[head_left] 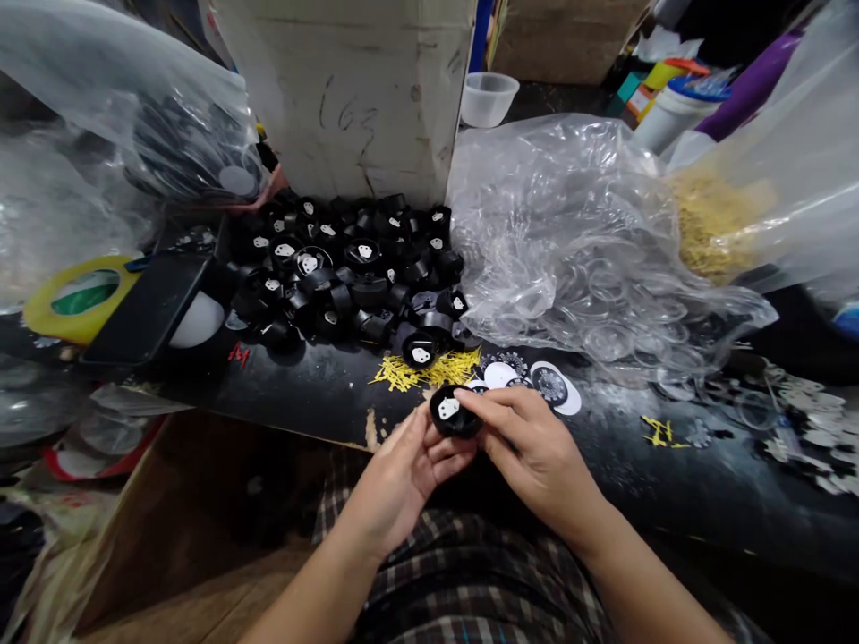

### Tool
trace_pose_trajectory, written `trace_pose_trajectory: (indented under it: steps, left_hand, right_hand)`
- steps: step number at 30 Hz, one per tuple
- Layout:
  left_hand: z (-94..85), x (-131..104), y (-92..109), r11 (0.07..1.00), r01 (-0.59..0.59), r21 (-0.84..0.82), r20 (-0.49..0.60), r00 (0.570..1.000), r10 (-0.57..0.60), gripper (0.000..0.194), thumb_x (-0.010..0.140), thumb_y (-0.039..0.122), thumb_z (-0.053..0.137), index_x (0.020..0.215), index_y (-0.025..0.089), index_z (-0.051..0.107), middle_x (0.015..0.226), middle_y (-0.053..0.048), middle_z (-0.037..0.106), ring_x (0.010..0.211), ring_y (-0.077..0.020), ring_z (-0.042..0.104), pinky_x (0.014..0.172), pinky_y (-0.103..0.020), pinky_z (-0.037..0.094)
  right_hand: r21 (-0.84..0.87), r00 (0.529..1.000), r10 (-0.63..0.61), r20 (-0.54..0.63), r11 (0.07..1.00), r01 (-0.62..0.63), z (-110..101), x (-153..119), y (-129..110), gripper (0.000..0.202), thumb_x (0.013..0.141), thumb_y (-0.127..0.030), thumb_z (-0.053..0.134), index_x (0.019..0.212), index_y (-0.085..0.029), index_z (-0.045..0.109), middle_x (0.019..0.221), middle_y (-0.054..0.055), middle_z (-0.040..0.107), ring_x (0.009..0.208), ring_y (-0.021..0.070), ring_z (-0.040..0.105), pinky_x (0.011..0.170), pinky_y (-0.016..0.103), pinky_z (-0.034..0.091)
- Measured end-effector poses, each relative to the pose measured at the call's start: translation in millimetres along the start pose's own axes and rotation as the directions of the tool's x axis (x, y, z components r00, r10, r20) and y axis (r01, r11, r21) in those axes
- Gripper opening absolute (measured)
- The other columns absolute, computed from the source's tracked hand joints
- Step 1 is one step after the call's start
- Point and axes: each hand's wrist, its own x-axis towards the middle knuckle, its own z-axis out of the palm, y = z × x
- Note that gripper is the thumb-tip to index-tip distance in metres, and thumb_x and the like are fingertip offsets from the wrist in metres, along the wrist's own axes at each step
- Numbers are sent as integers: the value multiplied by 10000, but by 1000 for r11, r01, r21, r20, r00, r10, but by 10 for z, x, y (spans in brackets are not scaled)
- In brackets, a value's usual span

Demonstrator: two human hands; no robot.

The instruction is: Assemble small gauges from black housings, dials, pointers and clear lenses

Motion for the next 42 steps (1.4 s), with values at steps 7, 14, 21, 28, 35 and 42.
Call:
trace_pose_trajectory:
  steps: [7, 14, 21, 28, 35, 42]
  left_hand:
    - [61, -1, 30, 999, -40, -16, -15, 999, 39, 266, 881, 279, 584, 1129, 235, 671, 1135, -43, 697, 936, -142, 657, 823, -252, 533]
    - [-36, -69, 1, 1000, 8, -22, -50, 999, -10, 212, 836, 279, 637, 1009, 188, 721, 1125, -60, 708, 1013, -182, 644, 849, -257, 520]
    - [20, -55, -29, 989, 127, -77, -85, 987, -134, 346, 901, 369, 517, 1186, 186, 590, 1189, -112, 674, 1048, -243, 656, 908, -358, 516]
    - [175, 71, -66, 999, -2, -39, -93, 996, -2, 343, 897, 377, 532, 1192, 203, 558, 1240, -106, 639, 1178, -238, 574, 1024, -410, 435]
    - [384, 230, -190, 998, 23, -60, -56, 998, -27, 260, 904, 314, 534, 1109, 166, 595, 1178, -109, 667, 1153, -228, 593, 1025, -396, 436]
    - [295, 193, -174, 997, -4, -81, -90, 996, -3, 331, 911, 392, 504, 1121, 158, 606, 1103, -108, 703, 920, -177, 684, 860, -312, 535]
  right_hand:
    - [53, 995, 86, 44, 995, -89, 0, -91, -57, 526, 905, -169, 516, 1397, -295, 380, 1141, 39, 603, 1027, 178, 553, 915, 361, 439]
    - [15, 988, 105, 113, 994, -107, -72, -201, -36, 417, 918, -208, 518, 1328, -267, 474, 1154, 45, 627, 1055, 186, 562, 911, 358, 444]
    - [-230, 928, 366, -74, 899, -373, -216, -238, 340, 318, 901, -303, 535, 1195, -192, 591, 1012, 100, 617, 923, 243, 592, 824, 438, 467]
    - [-308, 913, 382, -141, 860, -407, -200, -82, 531, 296, 811, -330, 631, 1075, -197, 616, 1100, 124, 546, 1062, 309, 528, 881, 507, 433]
    - [324, 773, 623, -122, 761, -562, -303, -67, 514, 194, 796, -348, 623, 906, -202, 558, 771, 0, 575, 646, 140, 552, 603, 292, 490]
    - [738, 756, 600, 263, 380, -558, -203, -35, 295, 258, 805, -348, 623, 1010, -231, 520, 984, 17, 589, 639, 127, 647, 564, 280, 538]
